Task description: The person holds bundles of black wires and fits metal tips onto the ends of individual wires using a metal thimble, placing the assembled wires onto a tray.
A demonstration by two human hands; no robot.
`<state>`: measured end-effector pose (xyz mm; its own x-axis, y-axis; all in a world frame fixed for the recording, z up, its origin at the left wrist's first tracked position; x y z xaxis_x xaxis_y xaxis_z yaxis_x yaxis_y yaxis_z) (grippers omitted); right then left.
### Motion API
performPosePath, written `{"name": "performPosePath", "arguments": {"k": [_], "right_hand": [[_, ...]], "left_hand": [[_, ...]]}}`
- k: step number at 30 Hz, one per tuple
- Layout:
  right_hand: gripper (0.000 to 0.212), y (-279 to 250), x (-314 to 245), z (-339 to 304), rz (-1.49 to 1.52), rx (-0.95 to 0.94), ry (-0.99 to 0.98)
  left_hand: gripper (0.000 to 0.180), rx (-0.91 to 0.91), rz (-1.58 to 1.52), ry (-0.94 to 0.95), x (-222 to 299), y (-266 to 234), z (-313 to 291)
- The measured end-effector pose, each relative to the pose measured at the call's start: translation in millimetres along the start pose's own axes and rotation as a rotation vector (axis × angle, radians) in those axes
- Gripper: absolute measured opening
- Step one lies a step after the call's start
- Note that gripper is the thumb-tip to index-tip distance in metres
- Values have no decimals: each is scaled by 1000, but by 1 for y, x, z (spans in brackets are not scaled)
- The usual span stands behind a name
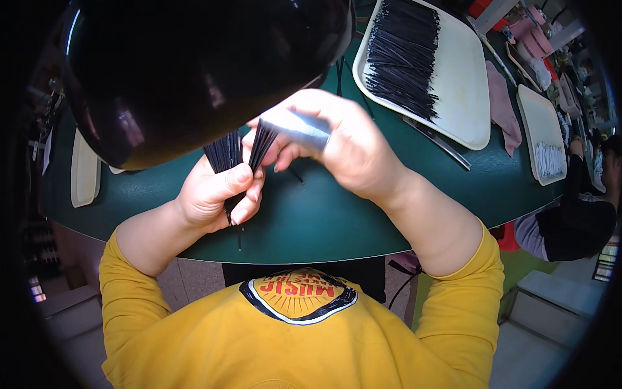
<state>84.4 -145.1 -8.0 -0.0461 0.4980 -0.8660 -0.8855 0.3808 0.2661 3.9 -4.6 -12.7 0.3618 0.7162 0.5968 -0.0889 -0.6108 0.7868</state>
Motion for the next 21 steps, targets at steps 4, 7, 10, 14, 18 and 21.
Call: {"name": "performPosePath", "arguments": {"k": [4,7,10,14,18,21], "right_hand": [[26,14,-3,5,-152,50,224],[22,13,-4,4,-182,197,255],[20,10,-8,4,-279,184,97],[28,1,0,0,16,179,23],[25,4,-1,-2,-168,161,-95],[23,4,0,-2,-137,186,11]], "left_hand": [[9,-84,-133,-154,-3,-4,-3],[23,2,74,-42,-5,-5,0],[17,17,166,6,0,-3,-1],[11,38,197,46,2,0,0],[8,61,191,42,1,-1,-2],[8,54,178,57,0,-3,-2]]}}
Point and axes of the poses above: each hand's wrist, its own z-axis towards the middle knuckle, its own y-axis out of the palm, x = y × z, the point moved 2 cm from there along z, towards the middle knuckle, and after that the axes turned 6 degrees about -z, right-handed, at the moved point
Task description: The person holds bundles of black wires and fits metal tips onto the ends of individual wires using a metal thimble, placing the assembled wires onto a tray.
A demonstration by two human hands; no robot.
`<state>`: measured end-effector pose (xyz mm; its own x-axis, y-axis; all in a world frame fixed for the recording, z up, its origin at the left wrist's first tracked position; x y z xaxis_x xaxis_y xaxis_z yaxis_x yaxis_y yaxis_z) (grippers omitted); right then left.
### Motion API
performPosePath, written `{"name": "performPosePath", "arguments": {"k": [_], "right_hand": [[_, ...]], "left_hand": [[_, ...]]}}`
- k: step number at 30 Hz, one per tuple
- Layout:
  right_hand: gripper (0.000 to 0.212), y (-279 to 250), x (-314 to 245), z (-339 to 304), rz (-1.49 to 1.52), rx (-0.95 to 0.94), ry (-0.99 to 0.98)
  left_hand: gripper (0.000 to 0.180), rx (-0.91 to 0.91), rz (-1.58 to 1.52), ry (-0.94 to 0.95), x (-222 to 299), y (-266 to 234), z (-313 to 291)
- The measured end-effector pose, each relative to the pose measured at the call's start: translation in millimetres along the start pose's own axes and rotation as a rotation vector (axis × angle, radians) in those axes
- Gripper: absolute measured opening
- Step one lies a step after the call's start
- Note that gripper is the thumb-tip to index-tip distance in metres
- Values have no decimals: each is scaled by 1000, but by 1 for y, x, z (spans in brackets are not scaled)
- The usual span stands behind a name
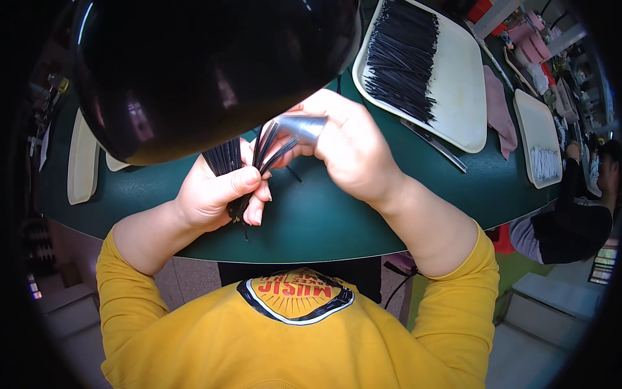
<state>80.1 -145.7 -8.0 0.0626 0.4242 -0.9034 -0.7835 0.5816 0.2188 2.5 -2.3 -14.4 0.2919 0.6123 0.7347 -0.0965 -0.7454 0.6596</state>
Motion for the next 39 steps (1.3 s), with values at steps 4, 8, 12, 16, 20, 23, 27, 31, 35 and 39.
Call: {"name": "performPosePath", "arguments": {"k": [4,8,12,16,20,23,27,31,35,39], "right_hand": [[27,-5,2,1,249,-43,96],[28,6,-11,5,-151,-161,136],[21,8,-7,5,-39,-191,233],[15,10,-12,6,-147,-104,246],[28,-1,4,1,117,16,180],[24,-5,4,1,78,78,145],[23,0,1,3,-52,115,125],[25,-3,4,2,18,128,164],[30,-1,1,1,87,18,171],[34,4,3,0,-58,-41,120]], "left_hand": [[12,-35,9,21,-3,-2,1],[8,-70,-78,-25,-3,-2,0],[11,-119,-137,-91,-4,0,0],[10,-60,-49,-40,0,2,0],[9,-36,9,-48,2,4,0],[7,-13,-19,-27,1,2,-2],[9,-31,59,30,-1,-2,-2],[9,-23,88,72,-2,-2,-2],[9,-37,104,63,0,-2,-1],[7,-56,35,18,1,-1,-1]]}}
Point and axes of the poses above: each hand's wrist, its own z-axis towards the middle knuckle, its own y-axis out of the palm, x = y × z, the point moved 2 cm from there along z, towards the middle knuckle, and after that the axes turned 6 degrees about -z, right-handed, at the moved point
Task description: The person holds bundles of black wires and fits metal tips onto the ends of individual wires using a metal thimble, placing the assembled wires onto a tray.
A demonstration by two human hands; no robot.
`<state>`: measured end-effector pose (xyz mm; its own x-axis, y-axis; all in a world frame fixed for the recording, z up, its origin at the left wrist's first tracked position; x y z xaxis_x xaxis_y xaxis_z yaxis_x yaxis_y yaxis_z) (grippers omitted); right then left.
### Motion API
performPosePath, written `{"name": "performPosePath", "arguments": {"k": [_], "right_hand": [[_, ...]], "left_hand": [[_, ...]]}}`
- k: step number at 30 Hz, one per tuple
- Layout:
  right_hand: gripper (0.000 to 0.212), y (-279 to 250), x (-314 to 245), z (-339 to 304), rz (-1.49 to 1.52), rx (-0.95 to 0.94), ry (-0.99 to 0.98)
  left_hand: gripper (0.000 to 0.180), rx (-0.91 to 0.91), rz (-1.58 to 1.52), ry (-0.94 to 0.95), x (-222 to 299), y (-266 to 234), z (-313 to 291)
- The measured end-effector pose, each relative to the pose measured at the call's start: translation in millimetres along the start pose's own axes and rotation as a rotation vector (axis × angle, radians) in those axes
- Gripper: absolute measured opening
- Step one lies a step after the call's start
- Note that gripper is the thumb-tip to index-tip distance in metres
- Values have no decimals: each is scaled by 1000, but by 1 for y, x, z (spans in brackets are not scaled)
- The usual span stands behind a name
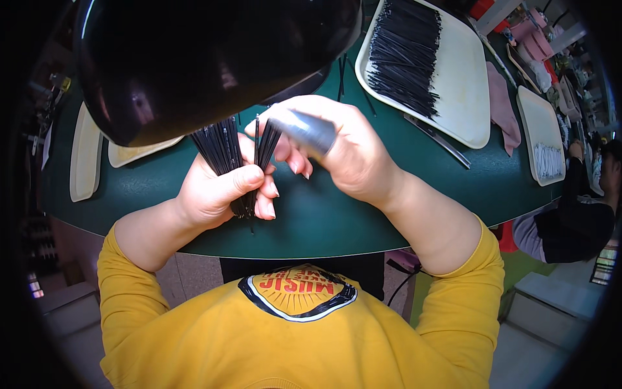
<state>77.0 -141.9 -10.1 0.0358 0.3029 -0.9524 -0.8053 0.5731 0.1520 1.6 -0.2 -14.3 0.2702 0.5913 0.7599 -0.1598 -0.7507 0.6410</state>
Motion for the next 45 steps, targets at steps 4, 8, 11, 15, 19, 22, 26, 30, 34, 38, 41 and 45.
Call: {"name": "performPosePath", "arguments": {"k": [4,8,11,15,19,22,26,30,34,38,41,45], "right_hand": [[20,13,-5,3,-3,-118,104],[18,10,-7,3,23,-215,238],[19,5,6,1,179,-64,149],[18,-7,2,2,391,178,250],[22,-10,-5,-1,213,186,168],[23,-18,-9,1,198,152,169],[27,-14,-4,1,24,96,157],[25,-7,-3,5,-94,154,100],[25,-3,-7,3,-61,87,130],[23,-3,-12,2,-49,40,178],[15,4,-6,2,-192,75,108],[12,3,-6,1,-354,95,9]], "left_hand": [[9,-38,23,-21,0,2,-1],[13,-2,5,-72,-2,4,-3],[14,57,269,65,-1,10,-2],[19,87,630,467,6,1,-8],[8,-24,771,521,1,2,-4],[6,-157,909,303,-11,3,6],[13,-58,623,298,-12,-5,7],[18,-24,298,43,-7,2,0],[15,-39,182,-103,-2,10,-3],[14,-71,56,-157,-4,9,-4],[16,-80,96,-142,-4,10,-3],[16,-2,97,-59,-8,9,-2]]}}
Point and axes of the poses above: each hand's wrist, its own z-axis towards the middle knuckle, its own y-axis out of the palm, x = y × z, the point moved 2 cm from there along z, towards the middle knuckle, and after that the axes turned 6 degrees about -z, right-handed, at the moved point
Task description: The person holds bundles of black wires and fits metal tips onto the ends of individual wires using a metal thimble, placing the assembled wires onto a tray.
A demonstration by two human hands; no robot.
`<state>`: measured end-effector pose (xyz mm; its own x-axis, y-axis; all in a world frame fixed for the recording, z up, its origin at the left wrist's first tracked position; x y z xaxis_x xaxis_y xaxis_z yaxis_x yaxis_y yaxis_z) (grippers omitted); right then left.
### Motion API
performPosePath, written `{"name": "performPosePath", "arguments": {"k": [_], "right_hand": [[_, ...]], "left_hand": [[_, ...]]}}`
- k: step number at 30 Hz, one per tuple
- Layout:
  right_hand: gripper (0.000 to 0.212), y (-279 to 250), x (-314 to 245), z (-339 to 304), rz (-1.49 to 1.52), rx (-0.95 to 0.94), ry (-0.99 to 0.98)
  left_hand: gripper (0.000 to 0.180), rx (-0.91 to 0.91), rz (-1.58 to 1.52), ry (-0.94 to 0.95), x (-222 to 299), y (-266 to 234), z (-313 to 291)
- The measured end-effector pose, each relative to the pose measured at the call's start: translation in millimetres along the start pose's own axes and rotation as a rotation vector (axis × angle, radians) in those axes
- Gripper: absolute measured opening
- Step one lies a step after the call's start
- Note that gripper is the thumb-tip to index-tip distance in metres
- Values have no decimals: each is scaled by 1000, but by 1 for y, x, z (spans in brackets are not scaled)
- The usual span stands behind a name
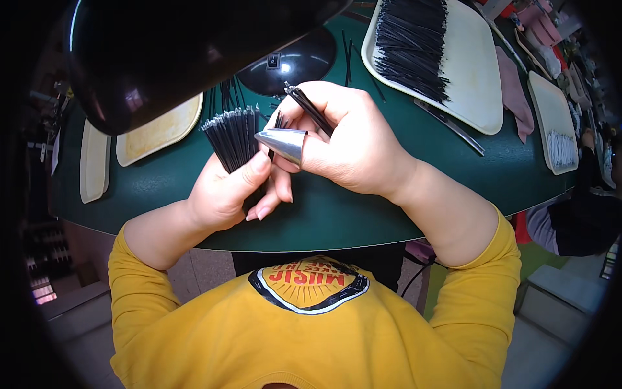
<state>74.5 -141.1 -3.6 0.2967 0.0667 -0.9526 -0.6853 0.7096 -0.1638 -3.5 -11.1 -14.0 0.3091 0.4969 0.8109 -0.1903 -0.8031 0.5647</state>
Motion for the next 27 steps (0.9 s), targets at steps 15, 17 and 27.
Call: {"name": "performPosePath", "arguments": {"k": [15,17,27], "right_hand": [[28,-2,-11,-3,-177,56,-211],[27,-3,-9,-3,136,67,-137],[33,-3,-7,-3,-139,88,-174]], "left_hand": [[5,156,125,127,3,-2,-4],[6,121,154,134,2,-4,-4],[9,220,242,70,3,-4,0]]}}
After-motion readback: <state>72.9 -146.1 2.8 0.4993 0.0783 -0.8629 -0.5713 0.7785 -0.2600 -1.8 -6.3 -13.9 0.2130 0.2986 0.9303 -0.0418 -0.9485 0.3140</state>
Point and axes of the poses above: each hand's wrist, its own z-axis towards the middle knuckle, its own y-axis out of the palm, x = y × z, the point moved 2 cm from there along z, towards the middle knuckle, and after that the axes turned 6 degrees about -z, right-handed, at the moved point
